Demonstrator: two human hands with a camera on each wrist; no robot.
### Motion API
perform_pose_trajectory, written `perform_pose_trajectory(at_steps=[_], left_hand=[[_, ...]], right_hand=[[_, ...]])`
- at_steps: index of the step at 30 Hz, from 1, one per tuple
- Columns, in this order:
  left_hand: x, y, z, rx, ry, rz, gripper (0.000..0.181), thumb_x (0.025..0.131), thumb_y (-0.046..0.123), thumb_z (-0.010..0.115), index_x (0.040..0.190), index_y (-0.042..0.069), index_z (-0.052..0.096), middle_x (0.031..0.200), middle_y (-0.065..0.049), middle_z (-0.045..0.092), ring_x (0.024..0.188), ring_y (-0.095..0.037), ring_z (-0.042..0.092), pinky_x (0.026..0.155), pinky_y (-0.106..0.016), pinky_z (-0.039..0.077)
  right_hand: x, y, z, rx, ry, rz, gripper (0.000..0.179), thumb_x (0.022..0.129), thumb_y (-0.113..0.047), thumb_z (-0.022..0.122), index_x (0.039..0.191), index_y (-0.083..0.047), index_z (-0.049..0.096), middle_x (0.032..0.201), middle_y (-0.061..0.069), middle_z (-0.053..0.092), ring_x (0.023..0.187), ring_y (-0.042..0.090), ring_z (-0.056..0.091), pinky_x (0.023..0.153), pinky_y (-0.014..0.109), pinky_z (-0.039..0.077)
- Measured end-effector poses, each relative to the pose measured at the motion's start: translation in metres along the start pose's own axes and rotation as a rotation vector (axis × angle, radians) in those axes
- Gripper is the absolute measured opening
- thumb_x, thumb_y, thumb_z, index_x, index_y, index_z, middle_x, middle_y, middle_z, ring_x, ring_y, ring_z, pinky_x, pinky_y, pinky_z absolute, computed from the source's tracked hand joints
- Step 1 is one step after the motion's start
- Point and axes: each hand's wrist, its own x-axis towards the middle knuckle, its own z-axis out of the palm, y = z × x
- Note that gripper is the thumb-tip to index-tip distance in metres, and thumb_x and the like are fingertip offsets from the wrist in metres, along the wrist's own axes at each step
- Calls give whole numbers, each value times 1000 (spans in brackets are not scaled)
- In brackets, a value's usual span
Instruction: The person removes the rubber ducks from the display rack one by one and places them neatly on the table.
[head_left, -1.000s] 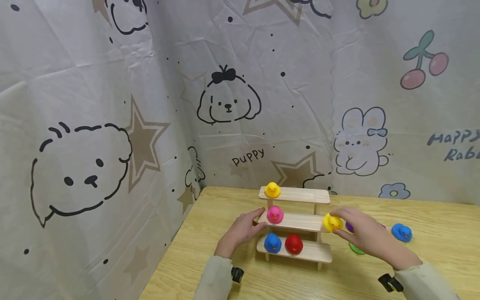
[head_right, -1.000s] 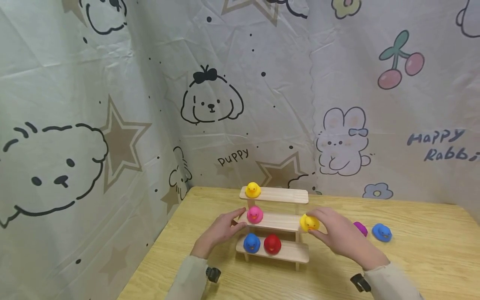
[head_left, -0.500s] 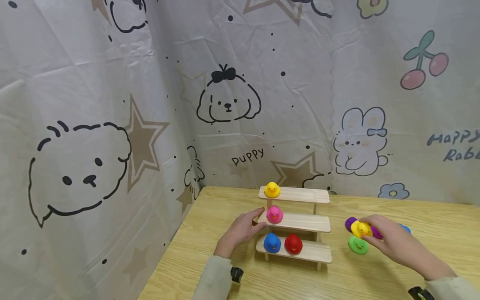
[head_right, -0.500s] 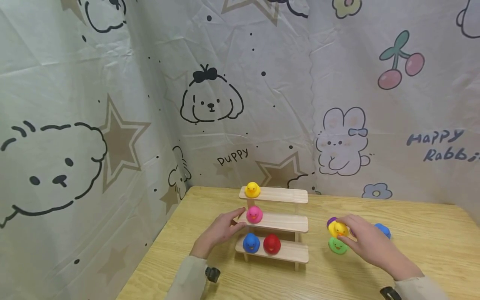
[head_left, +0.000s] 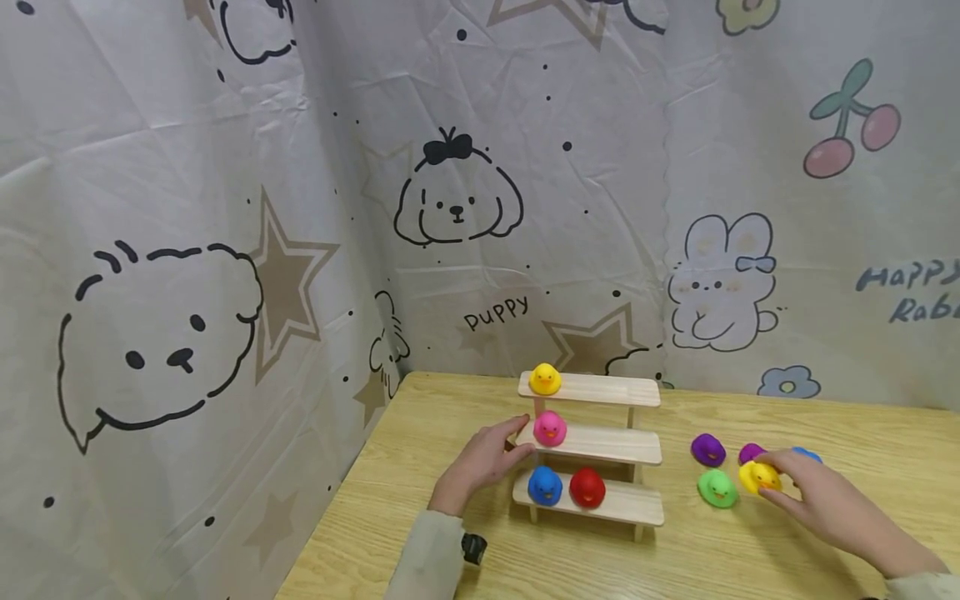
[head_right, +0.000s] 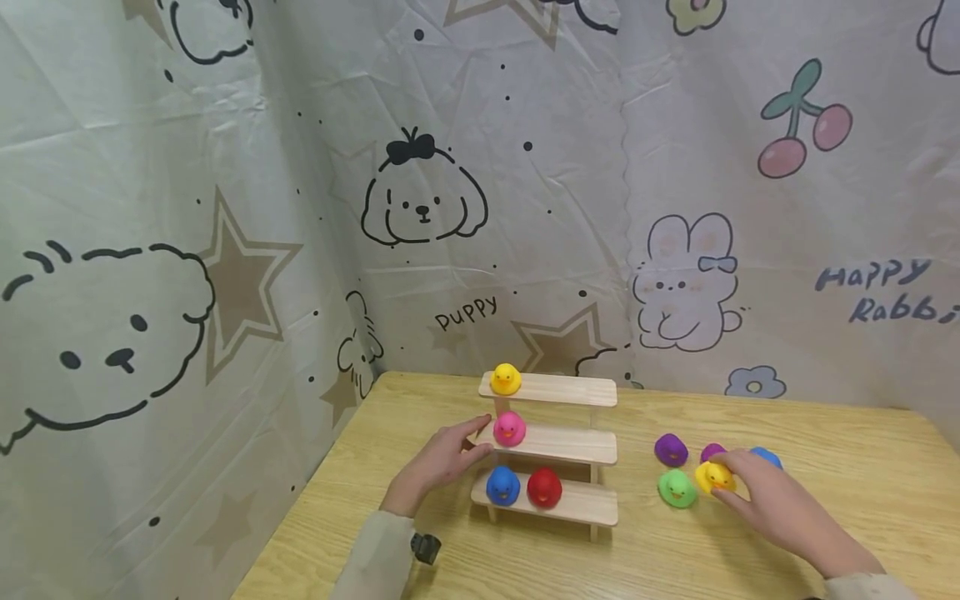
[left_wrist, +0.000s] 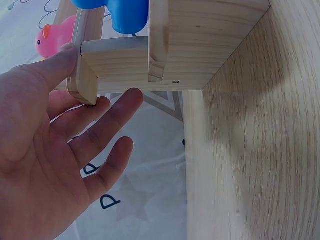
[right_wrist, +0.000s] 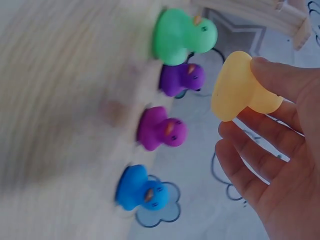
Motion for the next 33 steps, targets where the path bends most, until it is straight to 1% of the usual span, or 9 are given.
perform_pose_trajectory(at_steps=[4,10,12,18,25,28,33], left_hand=[[0,1,1,-1,-1,-4,56,96,40,52,144,14,41,143,-2,45,106,-17,60,93,-33,48],[0,0,1,-15,-11,-18,57,96,41,52,145,14,41,144,-2,44,109,-17,58,95,-33,47],[0,0,1,-13,-9,-11,57,96,40,52,145,13,41,144,-3,45,107,-17,59,93,-33,47],[1,0,0,-9,-9,-1,55,96,39,53,144,12,42,142,-4,46,104,-17,61,91,-32,49],[0,0,1,-15,-8,-2,56,97,40,52,144,13,42,142,-4,46,102,-17,61,91,-32,49],[0,0,1,-16,-7,0,55,96,40,52,144,13,42,142,-4,46,102,-16,61,90,-32,49],[1,-1,2,-7,-2,5,56,96,40,52,144,13,42,142,-4,46,103,-16,61,91,-31,49]], right_hand=[[-5,9,3,26,-56,65,34,76,-12,78,105,-1,64,98,10,64,84,25,60,69,45,53],[-10,19,11,61,-116,123,33,76,-13,77,104,1,64,98,13,64,85,29,61,72,51,52],[-11,22,14,63,-116,126,32,76,-13,77,103,0,65,100,15,64,86,30,61,73,51,52],[-14,29,20,91,-151,140,32,76,-11,77,104,-1,64,105,21,61,88,31,61,74,53,51],[-14,34,25,109,-149,138,34,75,-9,78,105,-1,64,105,18,62,87,29,61,74,51,52],[-13,35,26,112,-161,147,34,74,-9,78,104,-2,64,104,17,61,87,28,60,75,50,52],[-12,36,27,111,-170,148,36,73,-8,79,104,-1,62,105,20,60,89,29,60,75,50,52]])
